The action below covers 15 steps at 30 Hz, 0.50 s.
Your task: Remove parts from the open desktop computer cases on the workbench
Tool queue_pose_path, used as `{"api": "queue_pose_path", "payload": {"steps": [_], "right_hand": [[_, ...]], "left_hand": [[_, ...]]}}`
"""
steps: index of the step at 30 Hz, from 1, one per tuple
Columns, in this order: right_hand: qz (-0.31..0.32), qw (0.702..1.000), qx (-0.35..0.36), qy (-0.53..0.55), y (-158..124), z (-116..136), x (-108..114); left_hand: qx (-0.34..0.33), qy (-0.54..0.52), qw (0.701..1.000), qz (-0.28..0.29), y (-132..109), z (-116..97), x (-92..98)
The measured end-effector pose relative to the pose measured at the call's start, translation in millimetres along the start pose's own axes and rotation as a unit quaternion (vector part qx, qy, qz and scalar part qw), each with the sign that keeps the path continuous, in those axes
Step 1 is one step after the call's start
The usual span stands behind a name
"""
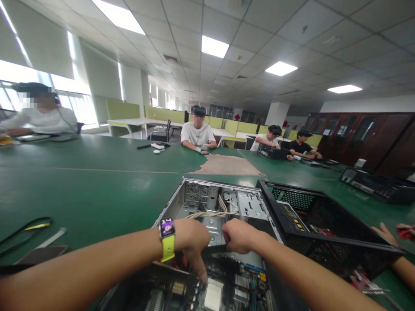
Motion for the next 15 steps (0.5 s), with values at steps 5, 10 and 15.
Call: {"api": "queue_pose_path", "payload": {"steps": [5, 10, 15], "right_hand": [[0.05, 0.998, -0.004, -0.035, 14, 3, -39], [0.091, 0.993, -0.025, -0.078, 17, 4, -60], [0.041, 0.997, -0.046, -0.046, -33, 9, -25]], "left_hand": [[0.006, 0.063, 0.997, -0.044, 51, -8, -13.6], [-0.038, 0.071, 0.995, -0.052, 73, -23, -28.7], [-0.062, 0.105, 0.992, -0.043, 65, -29, -29.1]]}}
Point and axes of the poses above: each hand's wrist, its own y-axis towards the middle knuckle, its own x-axis out of the back of the hand, z = x × y, the point moved 9 cm from there along y, towards the middle knuckle, and after that the axes turned 2 degrees about z, right-handed, at the moved point
